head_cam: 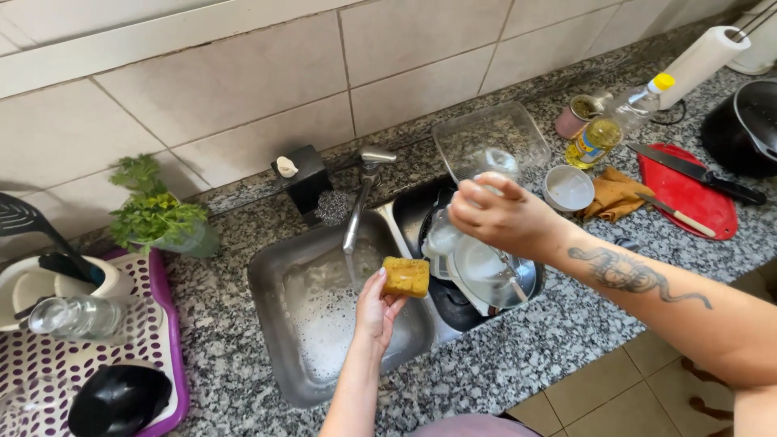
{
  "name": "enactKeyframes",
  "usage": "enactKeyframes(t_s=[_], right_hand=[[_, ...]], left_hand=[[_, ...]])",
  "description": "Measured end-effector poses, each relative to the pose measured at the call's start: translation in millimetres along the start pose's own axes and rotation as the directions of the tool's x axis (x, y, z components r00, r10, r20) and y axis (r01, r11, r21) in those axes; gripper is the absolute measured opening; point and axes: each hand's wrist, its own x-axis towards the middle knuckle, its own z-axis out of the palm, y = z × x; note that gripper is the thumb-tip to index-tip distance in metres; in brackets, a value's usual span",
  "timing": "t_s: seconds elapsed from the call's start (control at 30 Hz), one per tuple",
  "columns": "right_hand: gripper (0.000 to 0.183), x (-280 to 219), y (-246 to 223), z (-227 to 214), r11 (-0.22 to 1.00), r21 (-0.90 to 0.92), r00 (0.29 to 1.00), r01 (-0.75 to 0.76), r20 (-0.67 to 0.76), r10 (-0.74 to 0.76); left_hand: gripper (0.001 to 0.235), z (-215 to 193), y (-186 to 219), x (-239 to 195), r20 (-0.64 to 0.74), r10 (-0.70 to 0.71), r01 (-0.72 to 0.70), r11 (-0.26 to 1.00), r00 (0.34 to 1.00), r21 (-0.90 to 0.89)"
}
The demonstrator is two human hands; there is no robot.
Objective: The person washes various kitchen items in a sink using a sponge and dish soap. They clean a small bowl, a black bowl, a white bowl, a glass lid, a white cutting board, and a metal whisk, placing the cleaned items into a drying rack.
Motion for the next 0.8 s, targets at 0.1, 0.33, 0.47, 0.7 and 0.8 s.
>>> enactKeyframes(t_s=[0.1,0.33,0.47,0.7,0.8], right_hand=[[0.015,-30,4,36,0.993,0.054,0.987,-0.109,0.127,0.101],[0.043,-24,1,147,-0.181,0.467,0.298,-0.866,0.771,0.562],[0.068,-23,-24,258,-0.565,0.613,0.123,-0.552,0.730,0.672],[0.049,-35,-38,314,-0.371,0.529,0.044,-0.763,0.616,0.787],[0.081,-28,-43,239,-0.475,0.600,0.003,-0.644,0.623,0.782]], left_hand=[[0.031,-8,5,15,-0.042,-0.012,0.011,1.000,0.999,-0.021],[0.038,-2,28,16,-0.217,-0.086,0.071,0.995,0.972,-0.075],[0.038,0,30,13,-0.295,-0.107,0.089,0.993,0.950,-0.074],[0.032,-29,9,28,-0.373,-0.096,0.063,0.993,0.923,-0.101],[0.028,-17,4,29,-0.344,-0.058,0.033,0.996,0.937,-0.079]])
